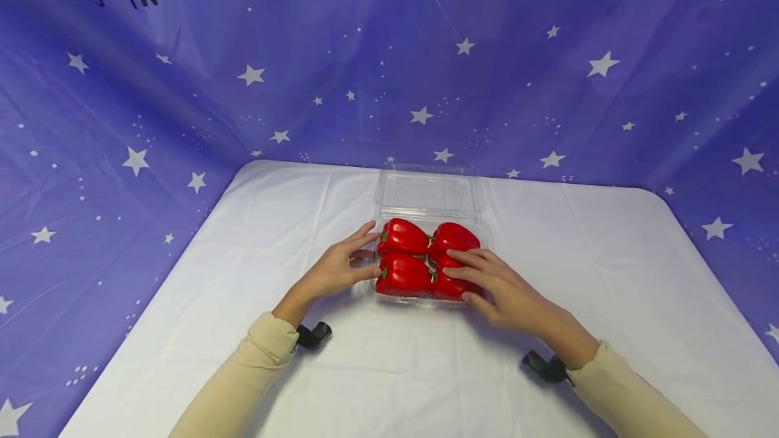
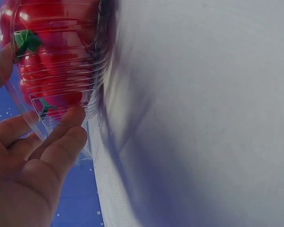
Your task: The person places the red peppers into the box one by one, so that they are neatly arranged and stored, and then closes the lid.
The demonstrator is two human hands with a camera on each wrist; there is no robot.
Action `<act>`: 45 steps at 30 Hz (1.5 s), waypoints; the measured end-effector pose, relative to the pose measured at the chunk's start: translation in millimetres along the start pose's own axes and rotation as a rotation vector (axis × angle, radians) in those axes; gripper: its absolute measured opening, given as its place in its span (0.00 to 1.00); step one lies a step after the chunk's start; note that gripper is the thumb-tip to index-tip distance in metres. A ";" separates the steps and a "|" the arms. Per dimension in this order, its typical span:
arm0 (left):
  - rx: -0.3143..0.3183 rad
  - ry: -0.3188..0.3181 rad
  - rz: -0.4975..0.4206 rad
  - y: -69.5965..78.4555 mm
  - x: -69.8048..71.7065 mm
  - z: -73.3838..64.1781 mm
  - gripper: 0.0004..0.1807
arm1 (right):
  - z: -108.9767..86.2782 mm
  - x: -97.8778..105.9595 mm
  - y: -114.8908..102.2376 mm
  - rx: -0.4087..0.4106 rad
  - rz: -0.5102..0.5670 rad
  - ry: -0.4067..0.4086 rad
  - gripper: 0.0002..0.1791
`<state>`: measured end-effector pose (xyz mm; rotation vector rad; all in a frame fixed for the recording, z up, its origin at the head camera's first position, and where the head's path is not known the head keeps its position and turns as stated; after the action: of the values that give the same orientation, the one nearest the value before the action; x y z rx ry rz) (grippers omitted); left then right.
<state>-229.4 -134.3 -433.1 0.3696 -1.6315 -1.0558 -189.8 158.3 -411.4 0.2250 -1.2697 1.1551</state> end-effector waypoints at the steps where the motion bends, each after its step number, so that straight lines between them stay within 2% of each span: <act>1: -0.002 0.000 -0.001 0.1 0.0 0.1 0.41 | -0.3 -0.2 1.2 0.000 0.005 -0.002 0.29; 5: -0.004 -0.005 -0.018 -0.2 0.3 0.4 0.41 | -1.5 -0.2 4.2 -0.004 0.030 -0.011 0.30; 11: -0.033 -0.045 -0.054 -3.4 0.5 0.6 0.41 | -4.6 0.8 4.5 -0.020 0.044 -0.023 0.31; 21: -0.114 -0.081 -0.127 -9.4 3.4 -3.3 0.39 | -4.7 4.7 1.2 -0.033 0.025 -0.053 0.34; 29: -0.125 -0.144 -0.156 -13.0 5.6 -2.0 0.40 | -5.6 6.8 1.9 0.002 0.021 -0.024 0.33; 36: -0.112 -0.158 -0.155 -15.1 7.7 -2.3 0.41 | -5.1 7.9 0.9 0.006 0.015 -0.028 0.33; 45: -0.114 -0.172 -0.175 -15.7 7.6 -2.3 0.41 | -2.0 17.9 1.4 -0.041 0.041 -0.047 0.35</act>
<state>-234.3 -149.4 -440.7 0.3581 -1.7043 -1.3379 -192.1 170.1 -397.9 0.1972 -1.3440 1.1634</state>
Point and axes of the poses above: each hand's wrist, its own z-axis towards the middle knuckle, its own x-axis out of the back of the hand, y = z × x, the point moved 4 cm from there along z, towards the middle knuckle, and after that the axes turned 8 degrees about z, right-handed, at the moved point
